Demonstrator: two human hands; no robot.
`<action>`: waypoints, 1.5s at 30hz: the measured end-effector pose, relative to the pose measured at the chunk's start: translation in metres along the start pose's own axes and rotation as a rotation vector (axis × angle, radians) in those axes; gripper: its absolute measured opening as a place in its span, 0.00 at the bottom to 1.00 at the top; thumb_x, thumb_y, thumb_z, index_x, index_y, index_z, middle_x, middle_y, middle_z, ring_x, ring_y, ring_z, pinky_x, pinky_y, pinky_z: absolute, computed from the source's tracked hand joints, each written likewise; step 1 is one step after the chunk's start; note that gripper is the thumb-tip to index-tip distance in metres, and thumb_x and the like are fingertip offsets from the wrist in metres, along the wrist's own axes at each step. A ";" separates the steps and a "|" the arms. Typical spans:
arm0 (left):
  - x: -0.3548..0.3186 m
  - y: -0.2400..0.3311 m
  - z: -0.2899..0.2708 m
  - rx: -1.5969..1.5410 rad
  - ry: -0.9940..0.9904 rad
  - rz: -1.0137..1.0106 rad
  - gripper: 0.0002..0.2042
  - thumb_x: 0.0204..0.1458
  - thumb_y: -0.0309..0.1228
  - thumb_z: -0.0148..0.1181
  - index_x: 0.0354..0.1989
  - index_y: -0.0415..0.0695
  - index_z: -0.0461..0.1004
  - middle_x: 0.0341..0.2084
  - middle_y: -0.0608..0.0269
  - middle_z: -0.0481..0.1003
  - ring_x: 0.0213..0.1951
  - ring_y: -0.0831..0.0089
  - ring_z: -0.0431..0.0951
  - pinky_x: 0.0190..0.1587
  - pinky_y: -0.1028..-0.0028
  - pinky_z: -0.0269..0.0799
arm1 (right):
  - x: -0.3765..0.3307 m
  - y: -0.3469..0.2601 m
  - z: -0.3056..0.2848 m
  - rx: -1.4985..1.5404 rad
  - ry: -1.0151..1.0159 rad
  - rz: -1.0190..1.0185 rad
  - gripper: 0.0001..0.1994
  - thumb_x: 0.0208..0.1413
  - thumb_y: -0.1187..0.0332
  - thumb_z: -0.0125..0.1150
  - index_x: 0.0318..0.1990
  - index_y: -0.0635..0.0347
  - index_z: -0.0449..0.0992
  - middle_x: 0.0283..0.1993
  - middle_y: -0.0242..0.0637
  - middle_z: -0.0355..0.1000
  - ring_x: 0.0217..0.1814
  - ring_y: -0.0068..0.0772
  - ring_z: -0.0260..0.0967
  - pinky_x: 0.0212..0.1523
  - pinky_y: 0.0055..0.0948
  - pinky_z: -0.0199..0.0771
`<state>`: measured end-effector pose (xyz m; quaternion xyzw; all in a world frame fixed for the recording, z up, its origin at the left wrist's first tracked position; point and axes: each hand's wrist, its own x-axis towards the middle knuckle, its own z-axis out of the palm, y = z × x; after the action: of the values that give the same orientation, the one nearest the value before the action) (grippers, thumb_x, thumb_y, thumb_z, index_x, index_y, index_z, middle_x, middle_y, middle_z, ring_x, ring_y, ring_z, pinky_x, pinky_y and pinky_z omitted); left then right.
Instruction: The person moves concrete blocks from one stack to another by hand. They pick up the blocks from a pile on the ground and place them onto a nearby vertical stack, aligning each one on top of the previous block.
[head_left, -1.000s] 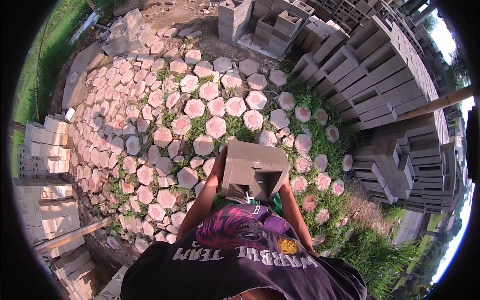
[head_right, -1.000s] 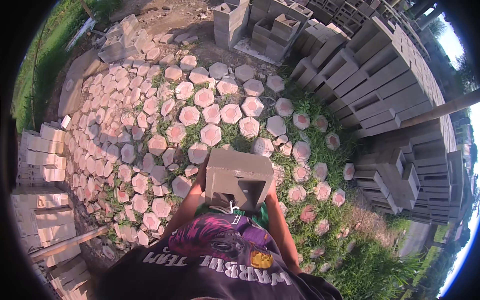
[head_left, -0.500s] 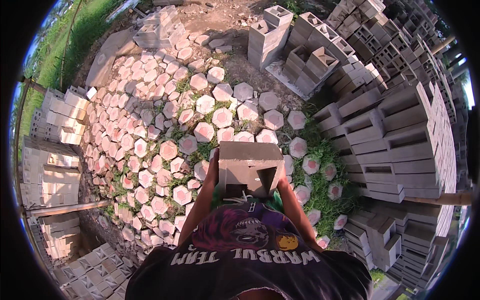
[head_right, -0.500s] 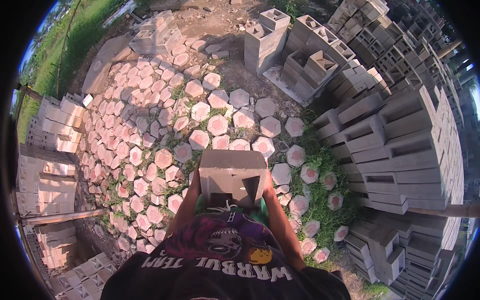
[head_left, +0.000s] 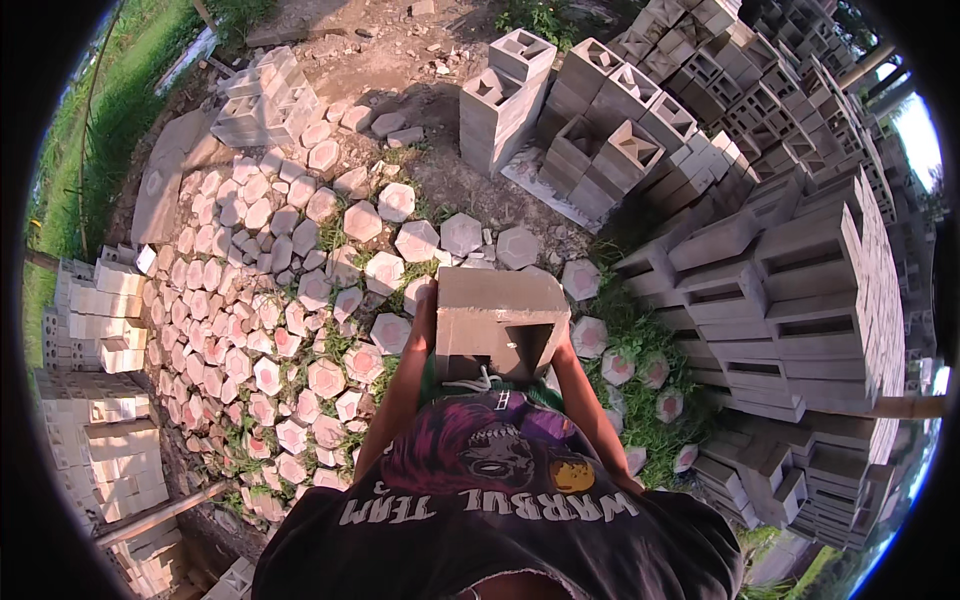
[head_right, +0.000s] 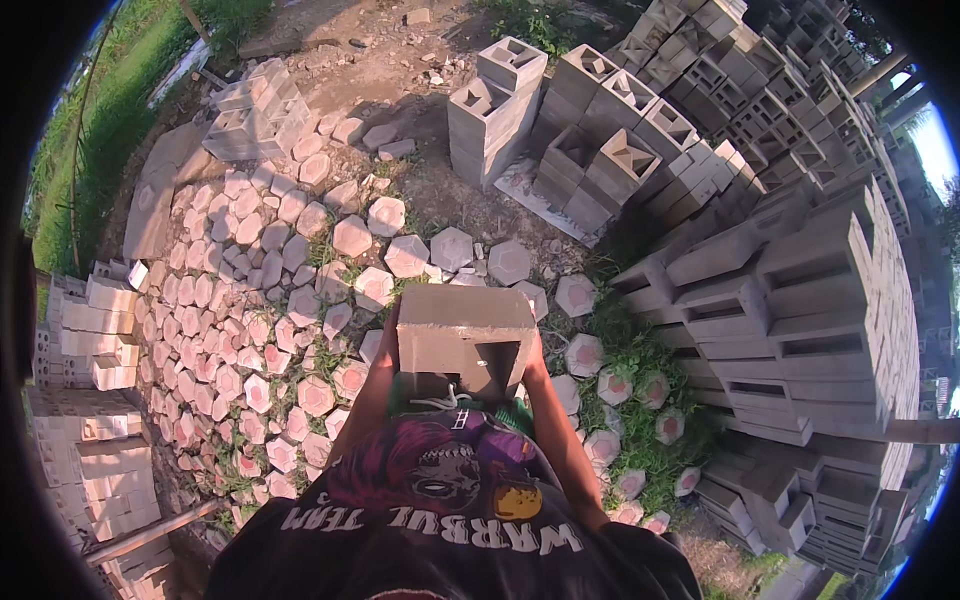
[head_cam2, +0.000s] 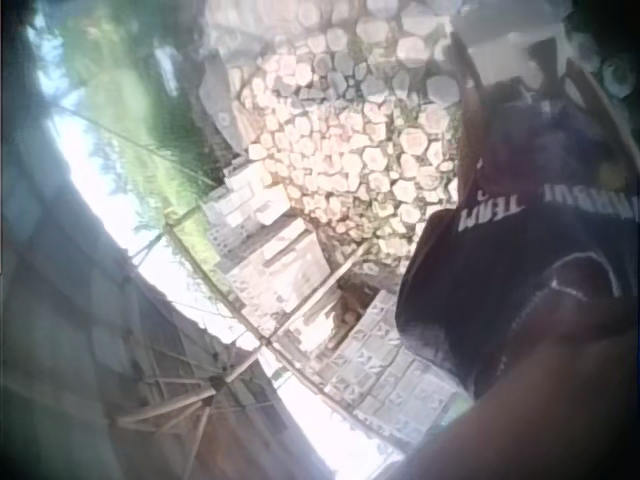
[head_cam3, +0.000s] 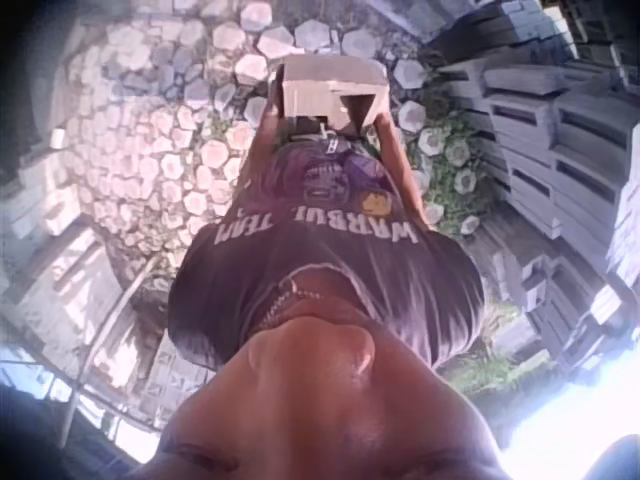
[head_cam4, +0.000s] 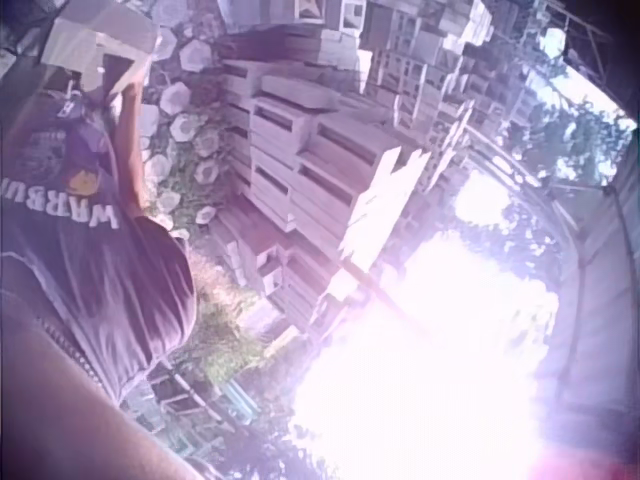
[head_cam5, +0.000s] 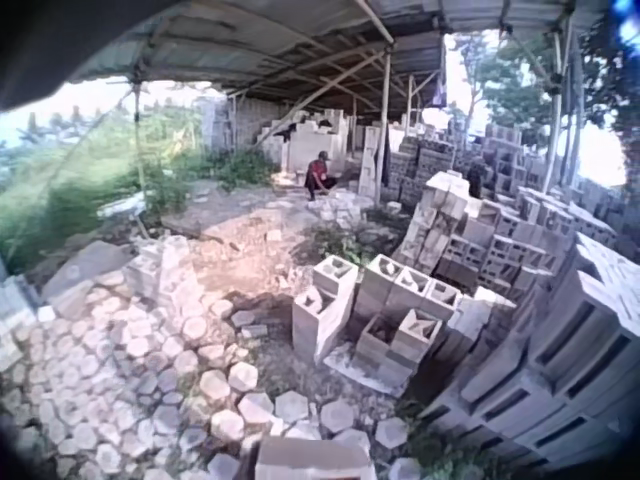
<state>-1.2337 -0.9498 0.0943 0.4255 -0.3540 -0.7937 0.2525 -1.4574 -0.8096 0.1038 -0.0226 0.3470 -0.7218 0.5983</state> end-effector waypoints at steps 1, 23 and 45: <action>0.024 0.021 -0.010 0.040 -0.048 0.017 0.33 0.60 0.57 0.34 0.53 0.39 0.69 0.45 0.55 0.73 0.46 0.68 0.73 0.49 0.68 0.67 | 0.022 0.001 0.009 0.034 0.029 0.027 0.24 0.65 0.49 0.38 0.54 0.59 0.67 0.48 0.36 0.71 0.46 0.30 0.71 0.47 0.31 0.74; 0.302 0.217 -0.060 -0.158 0.024 -0.116 0.31 0.58 0.58 0.39 0.58 0.44 0.66 0.50 0.61 0.71 0.48 0.66 0.72 0.50 0.66 0.69 | 0.362 -0.071 0.151 -0.240 0.208 0.010 0.34 0.60 0.38 0.40 0.52 0.63 0.71 0.45 0.34 0.73 0.43 0.26 0.69 0.50 0.28 0.67; 0.755 0.345 0.080 -0.044 0.030 -0.544 0.30 0.58 0.57 0.39 0.57 0.47 0.66 0.50 0.59 0.71 0.51 0.62 0.72 0.52 0.62 0.71 | 0.714 -0.218 0.079 0.265 0.468 0.109 0.40 0.58 0.34 0.34 0.66 0.58 0.54 0.68 0.41 0.54 0.67 0.37 0.52 0.67 0.33 0.49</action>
<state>-1.6532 -1.6671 0.0184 0.5112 -0.2058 -0.8332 0.0445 -1.8088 -1.4657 0.0055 0.2418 0.3791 -0.7134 0.5374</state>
